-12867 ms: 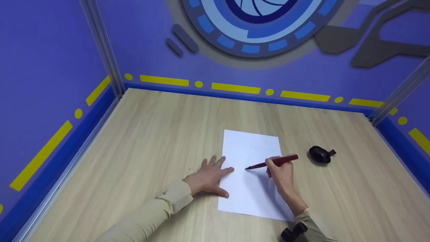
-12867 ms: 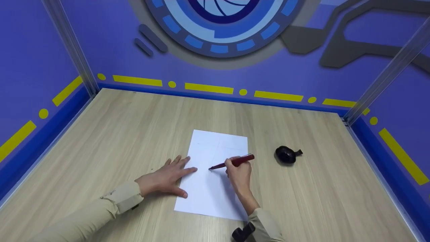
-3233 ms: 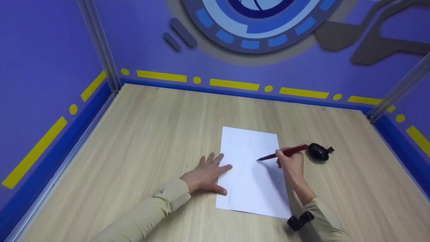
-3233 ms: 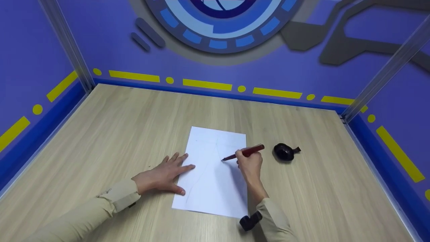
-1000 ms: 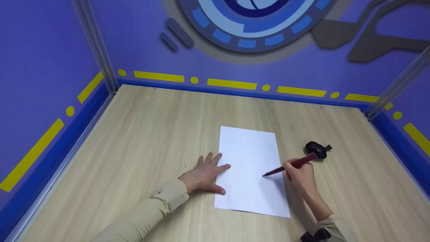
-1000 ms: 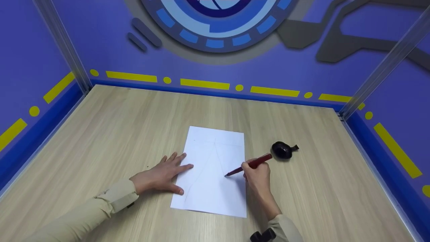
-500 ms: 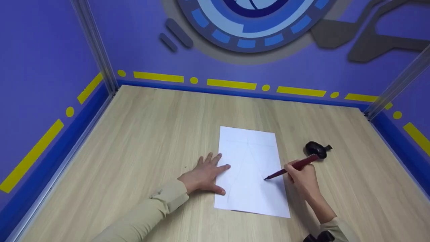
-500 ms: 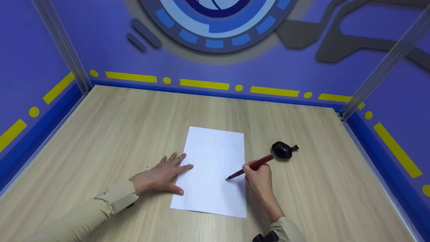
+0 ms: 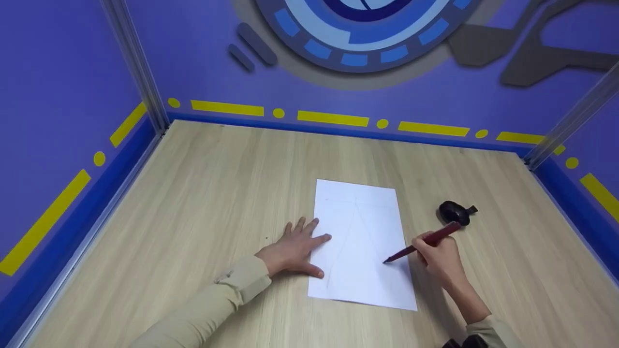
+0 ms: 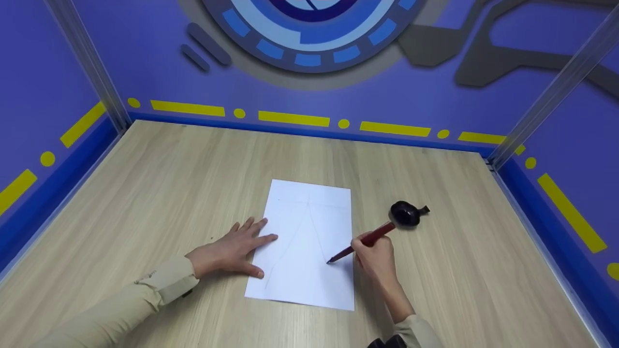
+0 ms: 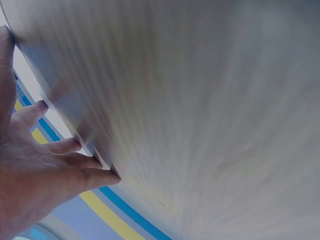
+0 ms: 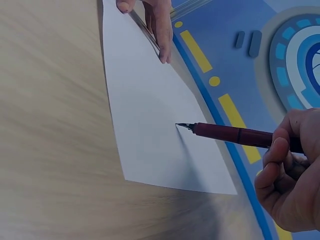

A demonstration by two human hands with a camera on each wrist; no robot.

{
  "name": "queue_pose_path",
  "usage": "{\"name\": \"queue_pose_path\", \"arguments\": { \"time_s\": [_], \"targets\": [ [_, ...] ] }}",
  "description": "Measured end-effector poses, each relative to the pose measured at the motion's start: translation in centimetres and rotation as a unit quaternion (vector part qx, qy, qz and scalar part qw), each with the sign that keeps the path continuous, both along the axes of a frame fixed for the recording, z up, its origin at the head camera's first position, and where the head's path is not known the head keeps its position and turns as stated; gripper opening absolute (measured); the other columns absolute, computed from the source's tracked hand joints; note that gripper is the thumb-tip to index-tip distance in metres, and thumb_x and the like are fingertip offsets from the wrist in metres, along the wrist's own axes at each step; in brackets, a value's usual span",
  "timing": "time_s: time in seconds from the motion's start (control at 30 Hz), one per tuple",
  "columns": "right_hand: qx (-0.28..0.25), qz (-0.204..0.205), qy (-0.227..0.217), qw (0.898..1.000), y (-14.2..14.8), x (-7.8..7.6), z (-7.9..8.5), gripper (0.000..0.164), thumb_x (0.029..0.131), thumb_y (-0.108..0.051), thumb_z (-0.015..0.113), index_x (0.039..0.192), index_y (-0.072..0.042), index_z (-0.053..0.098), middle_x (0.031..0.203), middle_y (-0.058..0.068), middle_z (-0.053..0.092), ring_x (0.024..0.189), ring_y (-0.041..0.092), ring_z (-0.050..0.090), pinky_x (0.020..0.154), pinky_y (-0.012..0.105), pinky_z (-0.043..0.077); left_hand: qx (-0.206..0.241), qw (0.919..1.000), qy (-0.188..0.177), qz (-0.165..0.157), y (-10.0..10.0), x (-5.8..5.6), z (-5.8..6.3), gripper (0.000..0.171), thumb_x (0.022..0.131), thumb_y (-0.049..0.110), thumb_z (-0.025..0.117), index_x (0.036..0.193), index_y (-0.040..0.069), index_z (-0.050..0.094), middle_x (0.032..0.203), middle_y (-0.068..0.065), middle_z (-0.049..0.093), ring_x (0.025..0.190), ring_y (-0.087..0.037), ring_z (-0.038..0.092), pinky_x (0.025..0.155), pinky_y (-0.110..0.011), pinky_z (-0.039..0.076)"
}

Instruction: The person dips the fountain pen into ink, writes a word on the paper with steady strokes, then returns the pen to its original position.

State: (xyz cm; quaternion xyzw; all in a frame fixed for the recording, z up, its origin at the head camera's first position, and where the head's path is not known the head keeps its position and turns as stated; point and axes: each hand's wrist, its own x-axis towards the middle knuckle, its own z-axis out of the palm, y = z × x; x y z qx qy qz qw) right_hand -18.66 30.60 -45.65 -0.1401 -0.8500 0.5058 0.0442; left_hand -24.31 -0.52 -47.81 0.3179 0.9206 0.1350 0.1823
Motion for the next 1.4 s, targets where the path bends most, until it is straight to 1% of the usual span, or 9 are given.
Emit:
{"name": "queue_pose_path", "arguments": {
  "time_s": [0.13, 0.4, 0.53, 0.67, 1.0, 1.1, 1.4],
  "targets": [
    [-0.001, 0.003, -0.003, 1.0, 0.1, 0.1, 0.0, 0.011, 0.086, -0.006, 0.056, 0.08, 0.004, 0.057, 0.05, -0.005, 0.043, 0.045, 0.007, 0.041, 0.04, 0.021, 0.033, -0.003, 1.0, -0.003, 0.001, 0.0, 0.0, 0.1, 0.092, 0.07, 0.062, 0.069, 0.147, 0.027, 0.031, 0.159, -0.013, 0.01, 0.146, -0.04, 0.005, 0.115, -0.059, 0.009],
    [0.001, 0.004, -0.014, 1.0, 0.3, 0.5, 0.2, 0.011, 0.087, -0.007, 0.055, 0.085, 0.004, 0.056, 0.052, -0.004, 0.045, 0.048, 0.008, 0.043, 0.043, 0.023, 0.036, 0.001, 1.0, -0.002, 0.003, 0.0, 0.0, 0.2, 0.091, 0.071, 0.06, 0.07, 0.146, 0.026, 0.032, 0.159, -0.013, 0.011, 0.146, -0.04, 0.005, 0.115, -0.059, 0.009],
    [0.012, 0.006, -0.014, 1.0, 0.4, 0.7, 0.2, 0.011, 0.086, -0.007, 0.055, 0.085, 0.004, 0.057, 0.051, -0.005, 0.045, 0.048, 0.007, 0.043, 0.043, 0.023, 0.036, -0.001, 1.0, 0.003, 0.0, -0.1, -0.1, 0.3, 0.091, 0.071, 0.06, 0.069, 0.146, 0.026, 0.032, 0.158, -0.014, 0.011, 0.145, -0.042, 0.006, 0.115, -0.06, 0.01],
    [0.016, 0.005, -0.018, 1.0, 0.6, 0.9, 0.2, 0.011, 0.086, -0.007, 0.055, 0.083, 0.004, 0.057, 0.051, -0.005, 0.045, 0.047, 0.007, 0.042, 0.043, 0.022, 0.035, -0.002, 1.0, -0.002, -0.001, -0.1, -0.1, 0.2, 0.09, 0.072, 0.06, 0.069, 0.146, 0.026, 0.032, 0.159, -0.014, 0.01, 0.145, -0.041, 0.005, 0.115, -0.059, 0.009],
    [0.004, 0.01, -0.019, 1.0, 1.0, 1.1, 0.3, 0.005, 0.083, -0.001, 0.053, 0.081, 0.003, 0.056, 0.05, -0.004, 0.044, 0.045, 0.007, 0.042, 0.042, 0.022, 0.034, -0.003, 0.9999, 0.009, -0.007, 0.0, -0.2, 0.1, 0.09, 0.071, 0.06, 0.07, 0.146, 0.024, 0.033, 0.158, -0.015, 0.012, 0.144, -0.043, 0.008, 0.114, -0.062, 0.012],
    [-0.002, 0.011, -0.027, 1.0, 1.1, 1.2, 0.3, 0.004, 0.083, -0.001, 0.054, 0.081, 0.002, 0.056, 0.051, -0.004, 0.045, 0.046, 0.007, 0.042, 0.042, 0.022, 0.035, -0.001, 0.9999, 0.008, -0.006, 0.0, -0.2, 0.1, 0.091, 0.071, 0.061, 0.069, 0.146, 0.024, 0.033, 0.158, -0.015, 0.012, 0.145, -0.043, 0.007, 0.114, -0.062, 0.012],
    [-0.001, 0.015, -0.04, 0.999, 1.5, 1.6, 0.3, 0.005, 0.085, -0.002, 0.054, 0.085, 0.003, 0.056, 0.052, -0.003, 0.045, 0.047, 0.008, 0.042, 0.043, 0.023, 0.035, 0.002, 0.9999, 0.011, -0.003, 0.1, -0.1, 0.0, 0.091, 0.07, 0.06, 0.07, 0.146, 0.024, 0.034, 0.158, -0.016, 0.013, 0.144, -0.043, 0.008, 0.114, -0.061, 0.012]
  ]
}}
